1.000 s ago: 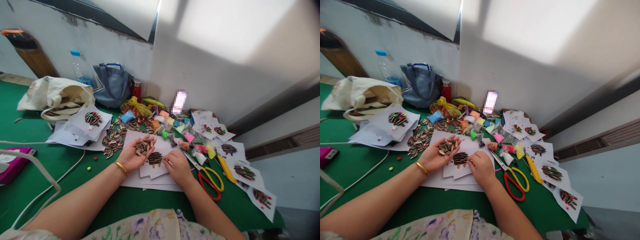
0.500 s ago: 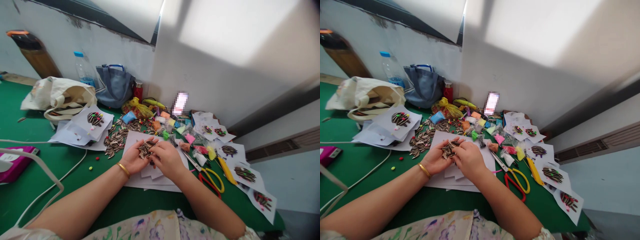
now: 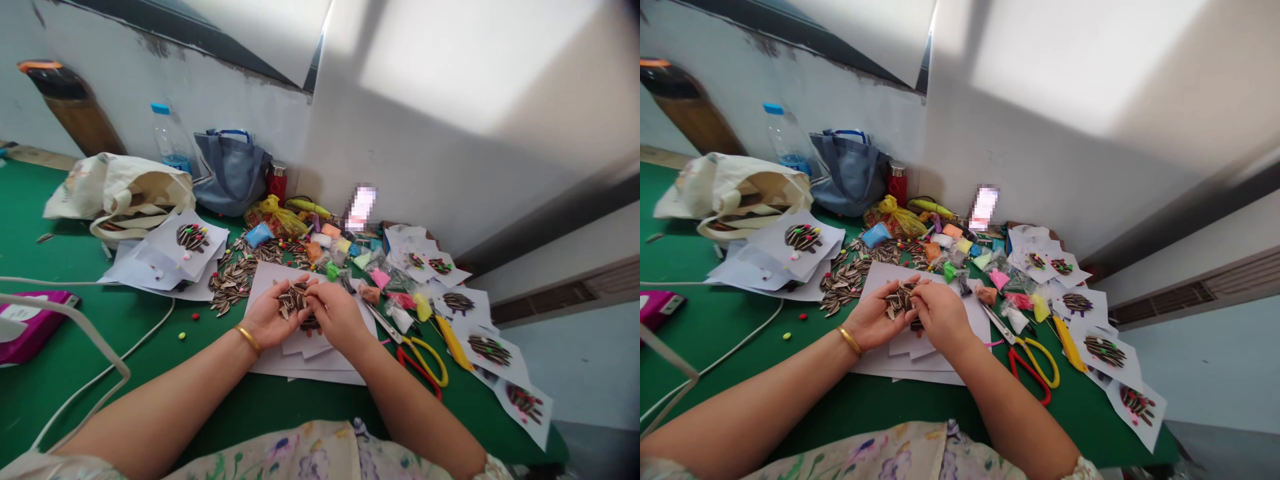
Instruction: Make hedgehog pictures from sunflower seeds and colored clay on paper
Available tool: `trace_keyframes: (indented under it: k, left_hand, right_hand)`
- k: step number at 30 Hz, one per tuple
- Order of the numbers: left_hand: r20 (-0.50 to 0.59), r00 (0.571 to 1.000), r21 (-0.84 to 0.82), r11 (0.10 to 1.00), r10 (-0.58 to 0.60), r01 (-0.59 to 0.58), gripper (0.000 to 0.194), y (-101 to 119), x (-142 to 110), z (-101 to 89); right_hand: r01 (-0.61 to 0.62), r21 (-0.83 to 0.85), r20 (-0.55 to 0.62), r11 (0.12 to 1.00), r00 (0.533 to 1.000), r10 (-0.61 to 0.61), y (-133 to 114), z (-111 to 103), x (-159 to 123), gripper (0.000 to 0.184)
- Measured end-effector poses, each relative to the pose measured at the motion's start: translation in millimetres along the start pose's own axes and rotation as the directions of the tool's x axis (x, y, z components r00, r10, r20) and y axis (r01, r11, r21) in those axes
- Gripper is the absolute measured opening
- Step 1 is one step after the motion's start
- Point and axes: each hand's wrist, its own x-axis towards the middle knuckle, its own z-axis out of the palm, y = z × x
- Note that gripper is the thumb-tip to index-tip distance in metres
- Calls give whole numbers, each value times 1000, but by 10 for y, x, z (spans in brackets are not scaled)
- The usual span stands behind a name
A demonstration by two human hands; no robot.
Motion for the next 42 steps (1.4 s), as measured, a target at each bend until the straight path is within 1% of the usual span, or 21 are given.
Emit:
trace_keyframes:
  k: [2, 5, 10, 12, 16, 20, 22, 24, 26, 27, 29, 31, 34, 37, 40, 42]
  left_hand:
    - [2, 1000, 8, 1000, -3, 3, 33, -3, 11, -15]
    - [6, 1000, -11, 1000, 4, -4, 31, -8, 22, -25]
    - [-4, 1000, -4, 1000, 9, -9, 32, -1, 13, -14]
    - [-16, 1000, 2, 1000, 22, -22, 33, 5, 12, -14]
    - [-8, 1000, -49, 999, 0, -1, 32, 7, 18, -10]
    - [-13, 1000, -61, 998, -2, 1, 31, 1, 22, 1]
    - [-23, 1000, -27, 1000, 10, -10, 32, -2, 17, 2]
    - [-28, 999, 10, 1000, 25, -25, 33, -5, 6, 5]
    - [-30, 999, 26, 999, 36, -35, 34, -10, -9, 18]
    - [-33, 999, 23, 999, 37, -36, 34, -14, -18, 30]
    - [-48, 998, 10, 999, 34, -33, 34, -26, -32, 59]
    - [-70, 997, -3, 999, 31, -31, 34, -40, -41, 85]
    - [-71, 997, -7, 1000, 27, -28, 34, -51, -39, 92]
    - [-38, 999, -3, 1000, 17, -17, 33, -44, -22, 56]
    - [-6, 1000, 10, 1000, 6, -6, 33, -32, -5, 19]
    - [-18, 1000, 17, 1000, 11, -11, 32, -27, 1, 11]
  right_hand:
    - [21, -19, -15, 1000, 1000, -22, -12, -15, 16, 20]
    - [70, -71, -28, 995, 997, -72, -41, 1, 46, 26]
    - [174, -137, 54, 975, 984, -168, -65, 150, 84, 19]
    - [186, -151, 62, 971, 982, -179, -54, 212, 96, 19]
    - [170, -119, 47, 978, 985, -165, -34, 238, 119, 15]
    - [131, 10, -21, 991, 991, -131, -55, 146, 115, 13]
    - [62, 98, -41, 993, 997, -59, -59, 102, 87, 12]
    - [-60, 226, -41, 972, 997, 71, -40, 79, 42, 13]
    - [-174, 371, -28, 912, 980, 198, 4, 77, -12, 14]
    - [-211, 432, -19, 877, 970, 242, 31, 80, -37, 14]
    - [-244, 498, -5, 832, 959, 284, 81, 84, -75, 12]
    - [-263, 508, -3, 820, 952, 307, 110, 77, -89, 13]
    - [-268, 471, -29, 840, 947, 319, 94, 45, -68, 14]
    - [-219, 392, -69, 893, 961, 266, 17, 24, -28, 13]
    - [-160, 324, -13, 932, 985, 173, -72, 54, -6, 14]
    - [-142, 300, 38, 943, 990, 137, -110, 93, -2, 15]
